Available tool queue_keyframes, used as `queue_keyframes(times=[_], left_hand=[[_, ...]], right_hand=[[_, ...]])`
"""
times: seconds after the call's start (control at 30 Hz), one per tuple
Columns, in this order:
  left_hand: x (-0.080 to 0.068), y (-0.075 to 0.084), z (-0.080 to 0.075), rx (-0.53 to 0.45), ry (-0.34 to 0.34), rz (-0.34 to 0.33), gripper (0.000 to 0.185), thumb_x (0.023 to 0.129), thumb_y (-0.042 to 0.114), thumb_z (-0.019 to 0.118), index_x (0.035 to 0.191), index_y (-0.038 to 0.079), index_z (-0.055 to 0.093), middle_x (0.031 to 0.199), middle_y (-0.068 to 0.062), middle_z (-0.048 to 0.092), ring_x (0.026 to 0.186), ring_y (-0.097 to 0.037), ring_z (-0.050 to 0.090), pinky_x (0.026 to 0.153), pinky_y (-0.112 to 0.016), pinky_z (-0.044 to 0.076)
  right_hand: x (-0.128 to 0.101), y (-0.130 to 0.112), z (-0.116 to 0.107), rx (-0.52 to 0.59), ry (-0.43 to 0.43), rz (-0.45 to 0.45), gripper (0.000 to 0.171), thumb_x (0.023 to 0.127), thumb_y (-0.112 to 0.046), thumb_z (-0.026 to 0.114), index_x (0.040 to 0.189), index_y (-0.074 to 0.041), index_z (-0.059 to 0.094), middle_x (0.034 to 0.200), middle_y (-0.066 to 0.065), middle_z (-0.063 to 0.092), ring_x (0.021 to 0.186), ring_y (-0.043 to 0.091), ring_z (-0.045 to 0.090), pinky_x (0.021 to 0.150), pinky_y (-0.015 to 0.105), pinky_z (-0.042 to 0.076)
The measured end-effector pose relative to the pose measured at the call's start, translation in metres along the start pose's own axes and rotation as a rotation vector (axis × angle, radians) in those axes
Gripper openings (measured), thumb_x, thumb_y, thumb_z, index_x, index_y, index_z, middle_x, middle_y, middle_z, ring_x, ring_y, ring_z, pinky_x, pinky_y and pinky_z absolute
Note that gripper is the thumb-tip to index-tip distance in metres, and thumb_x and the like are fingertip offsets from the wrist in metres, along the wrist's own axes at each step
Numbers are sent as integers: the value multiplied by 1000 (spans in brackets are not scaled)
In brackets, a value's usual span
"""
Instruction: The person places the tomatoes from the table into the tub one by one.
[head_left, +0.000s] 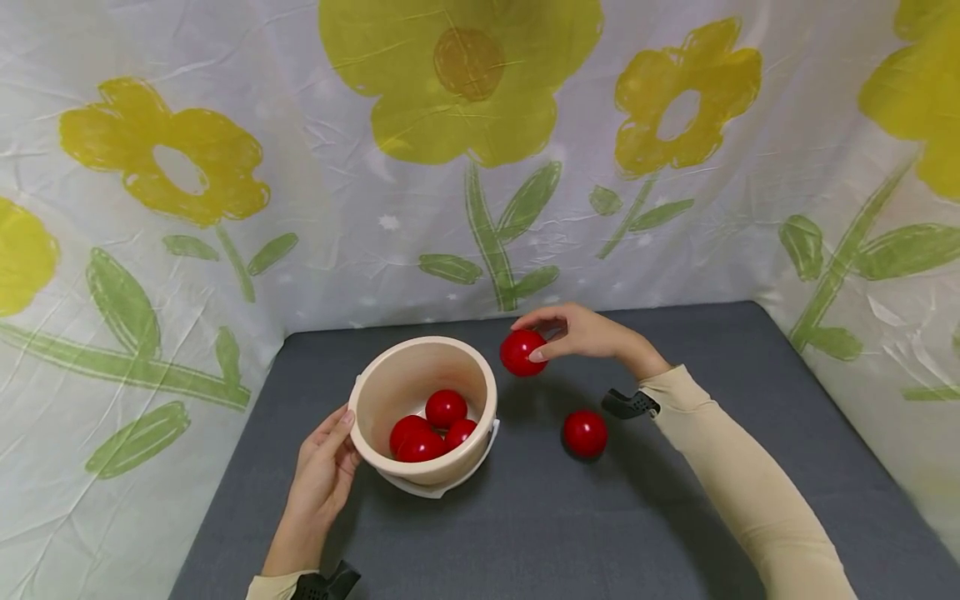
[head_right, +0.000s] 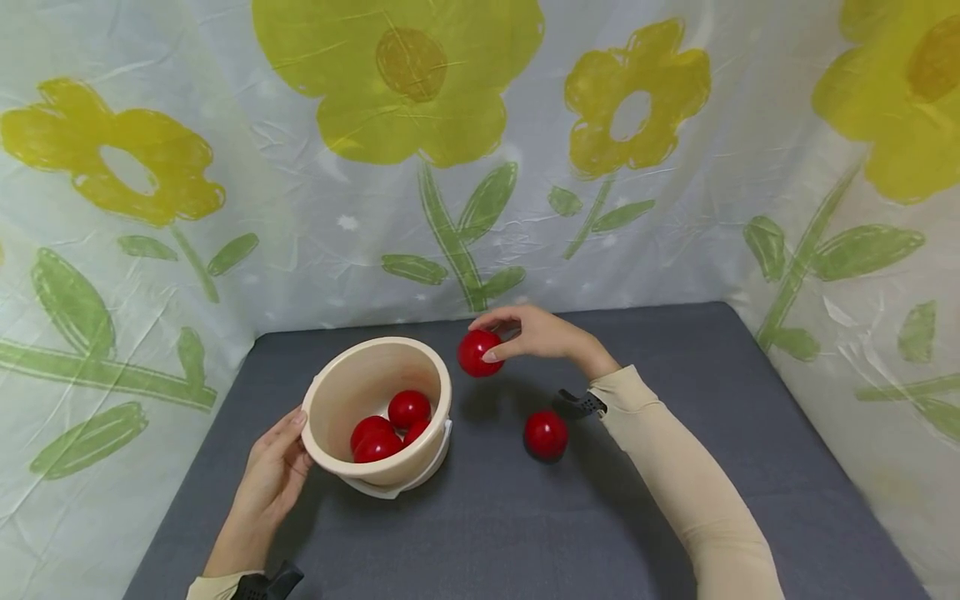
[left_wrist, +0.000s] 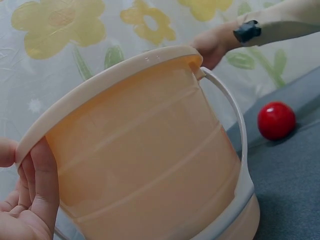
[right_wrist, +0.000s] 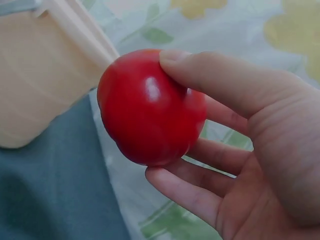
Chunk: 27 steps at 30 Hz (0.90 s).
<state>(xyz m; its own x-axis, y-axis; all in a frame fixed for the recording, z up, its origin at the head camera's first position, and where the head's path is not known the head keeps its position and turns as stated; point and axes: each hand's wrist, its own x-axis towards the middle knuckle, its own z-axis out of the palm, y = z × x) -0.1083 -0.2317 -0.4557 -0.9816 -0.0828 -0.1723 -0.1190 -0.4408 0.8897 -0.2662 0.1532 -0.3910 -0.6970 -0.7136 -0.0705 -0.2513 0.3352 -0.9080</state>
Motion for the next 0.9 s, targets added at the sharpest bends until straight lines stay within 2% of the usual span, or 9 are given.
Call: queue_keyframes(times=[0.2, 0.43, 0.9], left_hand=[[0, 1, 0, -4, 4, 4, 16, 103, 18, 52, 114, 20, 62, 109, 5, 71, 83, -4, 66, 73, -17, 59], [-1, 0, 1, -15, -12, 17, 16, 103, 16, 51, 114, 19, 63, 107, 4, 72, 82, -4, 66, 70, -17, 59], [-1, 1, 0, -24, -24, 21, 16, 103, 16, 51, 115, 18, 63, 109, 4, 71, 87, -5, 68, 75, -19, 60]], right_hand=[[17, -17, -1, 1, -19, -35, 52, 88, -15, 74, 137, -10, 56, 135, 11, 60, 119, 25, 61, 89, 36, 60], [40, -34, 7, -49, -51, -79, 49, 88, -17, 73, 135, -15, 59, 133, 7, 62, 118, 23, 61, 89, 36, 59], [90, -63, 33, -82, -175, -195, 46, 89, -16, 72, 132, -10, 60, 128, 6, 65, 113, 21, 63, 94, 34, 57]])
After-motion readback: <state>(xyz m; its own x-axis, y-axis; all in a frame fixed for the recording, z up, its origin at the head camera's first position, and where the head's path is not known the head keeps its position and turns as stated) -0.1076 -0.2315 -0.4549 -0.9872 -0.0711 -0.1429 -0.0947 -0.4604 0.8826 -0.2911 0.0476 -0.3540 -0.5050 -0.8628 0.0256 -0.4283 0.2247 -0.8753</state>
